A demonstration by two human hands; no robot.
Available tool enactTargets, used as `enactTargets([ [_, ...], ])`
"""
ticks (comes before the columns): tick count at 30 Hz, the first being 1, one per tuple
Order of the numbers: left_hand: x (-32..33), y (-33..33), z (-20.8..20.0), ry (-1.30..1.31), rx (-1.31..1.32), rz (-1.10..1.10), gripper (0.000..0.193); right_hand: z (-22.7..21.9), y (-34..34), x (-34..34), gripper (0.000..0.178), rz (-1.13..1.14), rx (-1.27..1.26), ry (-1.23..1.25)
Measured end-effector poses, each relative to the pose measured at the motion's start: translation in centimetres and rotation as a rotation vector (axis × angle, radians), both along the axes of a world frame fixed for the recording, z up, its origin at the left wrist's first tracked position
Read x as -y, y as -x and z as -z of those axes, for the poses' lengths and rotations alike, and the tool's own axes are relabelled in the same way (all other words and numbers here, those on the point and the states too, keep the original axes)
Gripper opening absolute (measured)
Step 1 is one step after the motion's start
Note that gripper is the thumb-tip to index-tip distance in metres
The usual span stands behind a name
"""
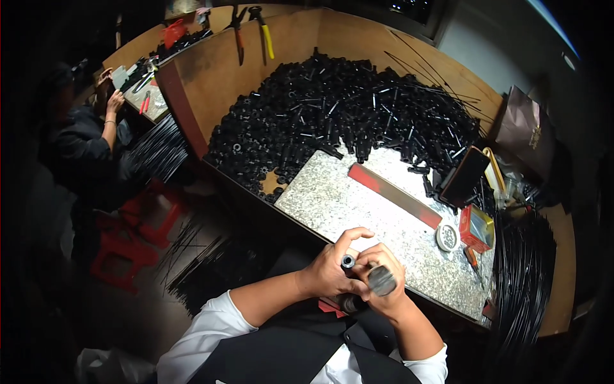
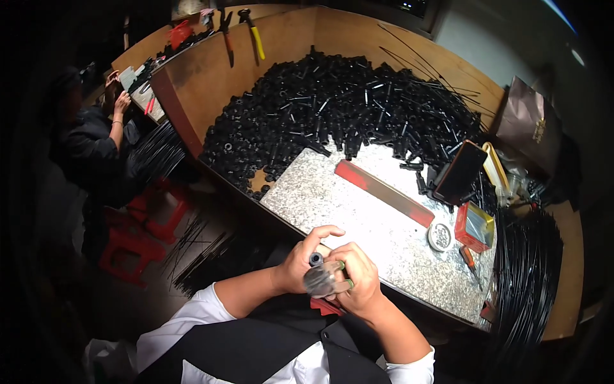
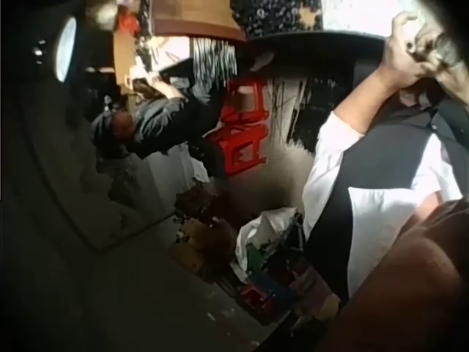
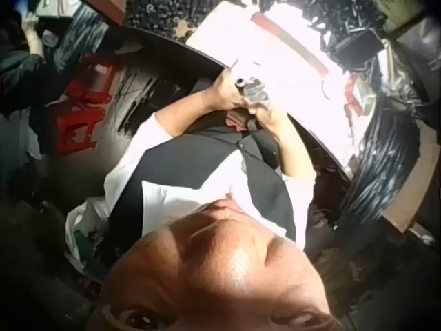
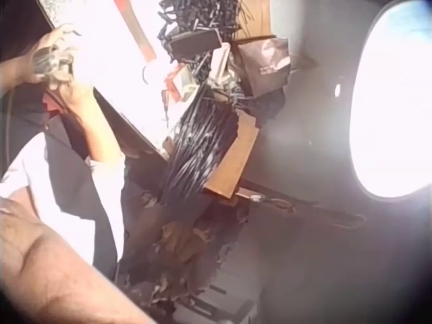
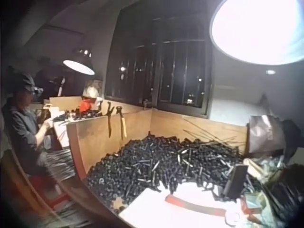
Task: The recorder groups thin black wires, measures them, and uses pliers to crimp and secure them into metal collar components at an assembly station.
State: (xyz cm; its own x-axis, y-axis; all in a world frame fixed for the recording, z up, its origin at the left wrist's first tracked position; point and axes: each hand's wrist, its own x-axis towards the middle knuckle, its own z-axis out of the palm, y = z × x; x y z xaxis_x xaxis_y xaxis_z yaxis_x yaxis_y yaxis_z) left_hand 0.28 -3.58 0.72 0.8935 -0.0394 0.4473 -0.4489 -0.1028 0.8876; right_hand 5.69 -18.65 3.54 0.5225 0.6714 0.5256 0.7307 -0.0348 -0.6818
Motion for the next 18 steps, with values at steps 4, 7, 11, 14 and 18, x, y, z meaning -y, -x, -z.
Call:
enactTargets([
  [4,-1.0,-0.5,1.2,0.077,-0.026,0.046,0.107,-0.3,-0.4,-0.6,0.020,0.027,-0.055,0.062],
  [7,-0.9,-0.6,1.2,0.230,-0.140,0.093,0.110,-1.4,-0.6,-0.9,0.027,0.096,-0.368,0.128],
  [11,-1.9,-0.9,0.4,0.232,-0.105,0.072,0.110,-2.5,-0.9,-0.1,0.039,0.085,-0.476,0.212],
  [14,-3.0,-0.5,0.4,0.293,-0.152,0.019,0.119,-1.7,-1.0,2.1,0.048,0.073,-0.275,0.264],
  [18,-3.7,-0.5,0.6,0.332,-0.216,-0.008,0.115,-2.4,0.4,5.2,0.074,0.111,0.125,0.607],
])
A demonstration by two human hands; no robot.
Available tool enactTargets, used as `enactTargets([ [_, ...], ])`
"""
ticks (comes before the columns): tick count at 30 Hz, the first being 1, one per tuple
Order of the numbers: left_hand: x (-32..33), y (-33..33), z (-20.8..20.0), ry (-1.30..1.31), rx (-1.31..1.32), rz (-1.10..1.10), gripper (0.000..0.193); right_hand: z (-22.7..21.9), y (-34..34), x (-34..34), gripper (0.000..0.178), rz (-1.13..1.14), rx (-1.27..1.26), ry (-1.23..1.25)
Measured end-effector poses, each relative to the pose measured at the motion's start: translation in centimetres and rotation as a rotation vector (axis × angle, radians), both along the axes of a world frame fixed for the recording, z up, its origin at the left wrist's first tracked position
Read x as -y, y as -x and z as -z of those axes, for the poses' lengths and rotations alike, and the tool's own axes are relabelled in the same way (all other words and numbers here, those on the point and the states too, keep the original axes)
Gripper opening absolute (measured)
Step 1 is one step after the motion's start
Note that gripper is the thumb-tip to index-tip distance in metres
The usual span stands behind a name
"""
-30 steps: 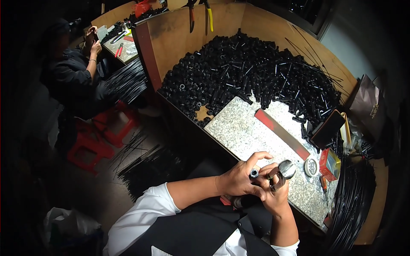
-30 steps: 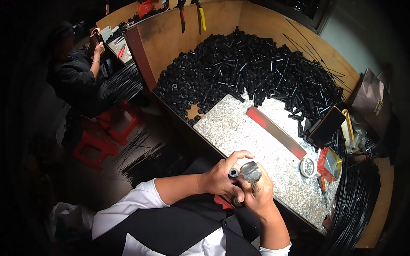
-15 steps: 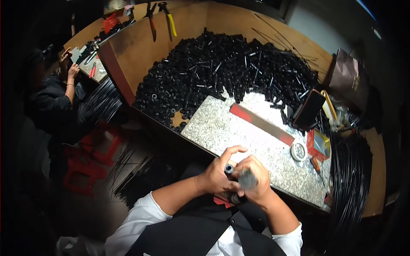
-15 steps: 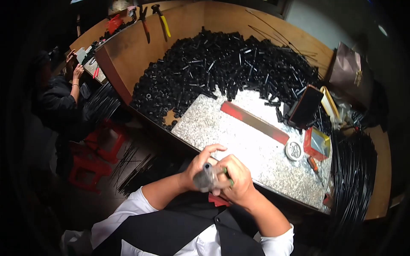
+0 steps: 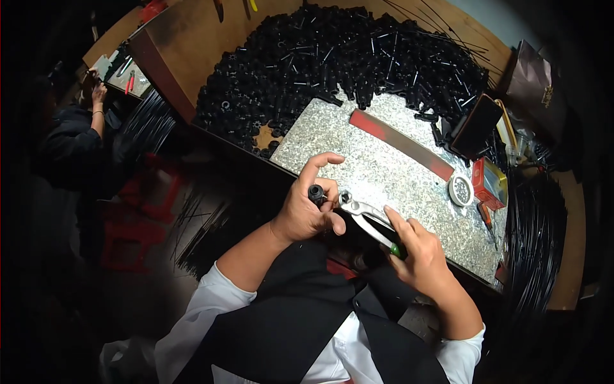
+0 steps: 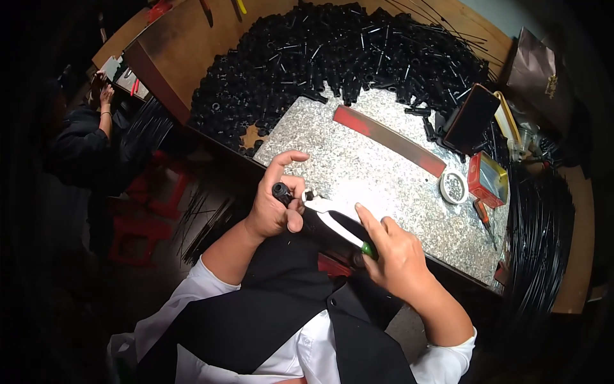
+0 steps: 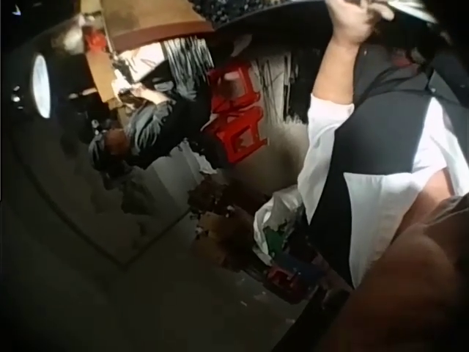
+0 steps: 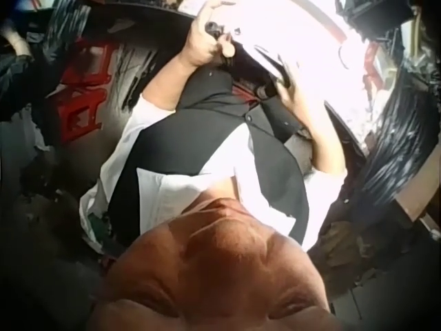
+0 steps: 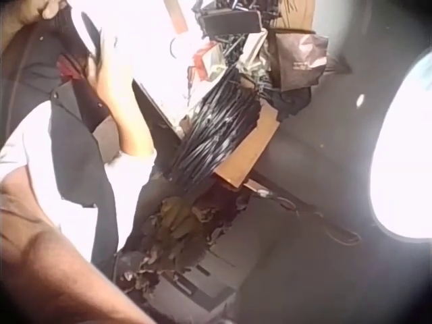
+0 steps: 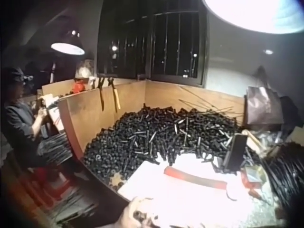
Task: The recorder groups thin black wires, measures them, and uses pliers to crimp and secure them into metal collar components at an assembly station.
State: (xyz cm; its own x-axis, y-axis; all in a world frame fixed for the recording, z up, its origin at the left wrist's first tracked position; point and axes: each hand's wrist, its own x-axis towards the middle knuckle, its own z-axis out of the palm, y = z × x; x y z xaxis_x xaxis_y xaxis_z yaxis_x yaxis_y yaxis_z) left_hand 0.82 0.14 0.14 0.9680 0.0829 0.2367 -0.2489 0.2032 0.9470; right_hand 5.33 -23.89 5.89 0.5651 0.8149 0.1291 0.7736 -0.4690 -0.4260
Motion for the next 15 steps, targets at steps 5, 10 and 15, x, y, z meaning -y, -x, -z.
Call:
enactTargets([
  [5,1.3,0.2,-0.5,-0.180,0.029,-0.049,0.097,-0.5,1.4,0.3,0.080,0.047,0.197,0.084],
  [10,1.6,-0.1,-0.3,-0.203,0.012,-0.065,0.094,0.4,1.3,0.5,0.074,0.083,0.336,0.031],
  [15,2.1,-0.1,-0.4,-0.261,0.096,-0.011,0.078,0.7,0.3,0.7,0.065,0.083,0.635,-0.016],
])
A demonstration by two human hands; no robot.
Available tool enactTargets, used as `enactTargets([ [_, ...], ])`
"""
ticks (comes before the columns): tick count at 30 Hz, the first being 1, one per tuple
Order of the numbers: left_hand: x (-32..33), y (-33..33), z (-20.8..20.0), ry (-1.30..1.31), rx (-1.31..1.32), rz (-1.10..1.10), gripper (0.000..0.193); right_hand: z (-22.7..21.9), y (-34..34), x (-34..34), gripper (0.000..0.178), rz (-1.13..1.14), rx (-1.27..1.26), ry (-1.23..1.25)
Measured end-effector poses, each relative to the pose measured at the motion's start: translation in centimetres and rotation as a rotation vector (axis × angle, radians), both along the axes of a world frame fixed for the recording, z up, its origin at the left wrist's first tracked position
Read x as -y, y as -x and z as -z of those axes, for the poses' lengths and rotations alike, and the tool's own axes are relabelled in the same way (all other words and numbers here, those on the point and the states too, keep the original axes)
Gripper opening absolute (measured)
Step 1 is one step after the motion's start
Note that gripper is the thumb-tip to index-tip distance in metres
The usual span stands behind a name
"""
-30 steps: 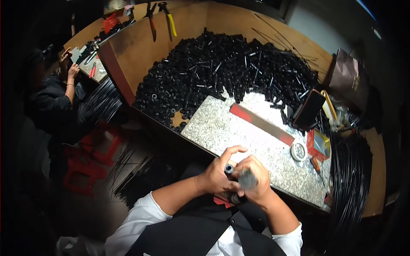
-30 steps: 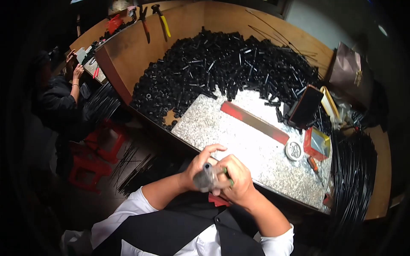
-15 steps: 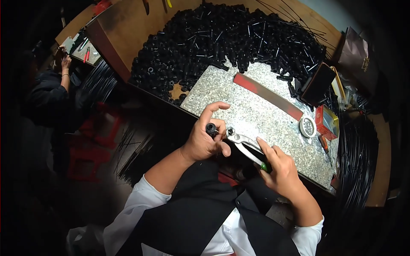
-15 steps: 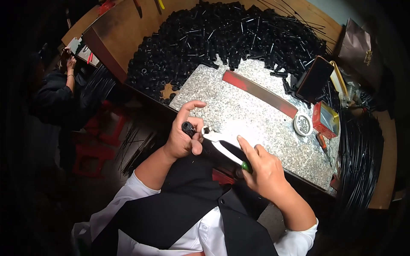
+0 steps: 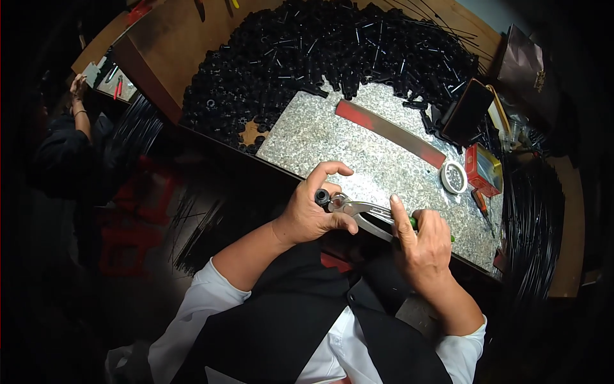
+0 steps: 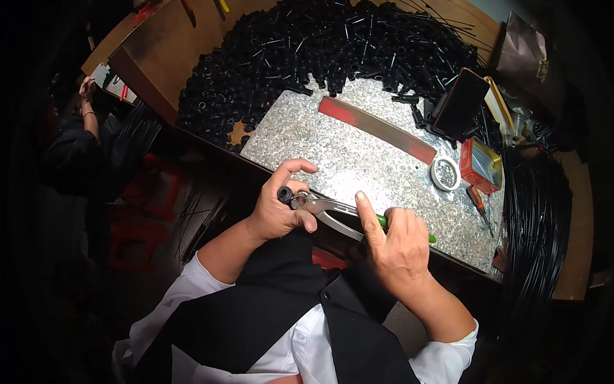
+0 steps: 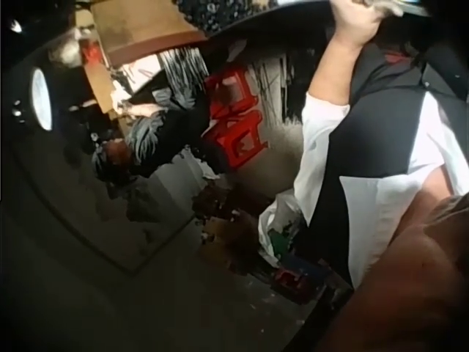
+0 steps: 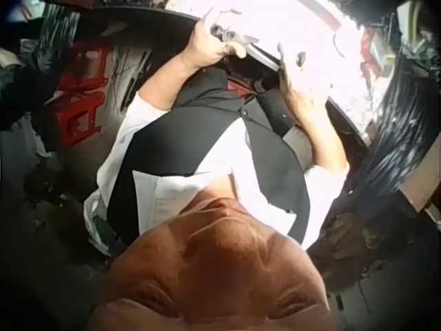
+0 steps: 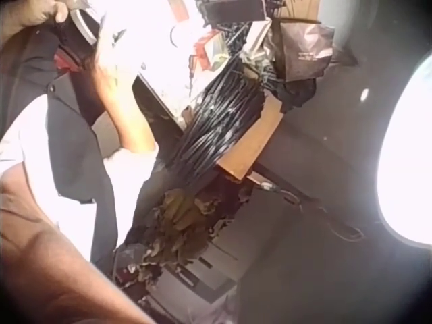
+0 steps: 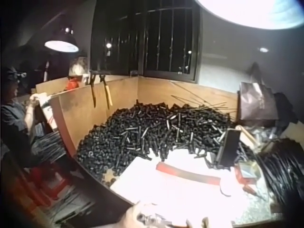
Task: The recorder groups thin black wires, measures them, and uses pliers to crimp and secure them into metal collar components at an assembly station.
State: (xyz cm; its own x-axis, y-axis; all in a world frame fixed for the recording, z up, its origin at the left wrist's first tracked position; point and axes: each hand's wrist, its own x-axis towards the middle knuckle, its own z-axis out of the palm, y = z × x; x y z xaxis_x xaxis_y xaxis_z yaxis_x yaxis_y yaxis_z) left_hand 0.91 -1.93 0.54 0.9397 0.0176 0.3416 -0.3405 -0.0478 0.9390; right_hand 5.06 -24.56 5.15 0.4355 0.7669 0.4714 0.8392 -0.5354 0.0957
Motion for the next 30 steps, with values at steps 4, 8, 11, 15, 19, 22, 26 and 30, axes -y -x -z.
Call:
enactTargets([
  [4,0.4,0.1,-0.1,0.020,-0.025,0.015,0.077,0.1,0.0,0.8,0.061,-0.001,0.046,0.083],
  [8,0.8,0.0,0.0,0.029,-0.052,-0.032,0.092,-0.5,0.3,0.8,0.061,0.025,0.006,0.126],
  [11,0.8,-0.1,0.1,0.030,-0.065,-0.025,0.094,-1.5,0.6,0.7,0.064,0.019,-0.241,0.101],
  [15,0.8,-0.1,0.0,0.082,-0.104,-0.023,0.096,-2.1,0.6,0.8,0.067,0.034,-0.411,0.126],
  [19,0.6,-0.1,-0.1,0.066,-0.098,-0.007,0.102,-2.3,0.3,0.6,0.070,-0.012,-0.289,0.058],
  [22,0.2,0.0,0.3,0.091,-0.127,0.014,0.104,-2.4,0.3,1.2,0.070,-0.039,-0.176,0.062],
  [26,0.3,0.3,0.1,0.050,-0.127,0.060,0.100,-2.6,1.3,2.4,0.067,-0.040,-0.242,0.150],
  [30,0.9,0.2,0.4,-0.019,-0.091,0.079,0.082,-2.5,1.5,2.6,0.066,-0.043,-0.280,0.145],
])
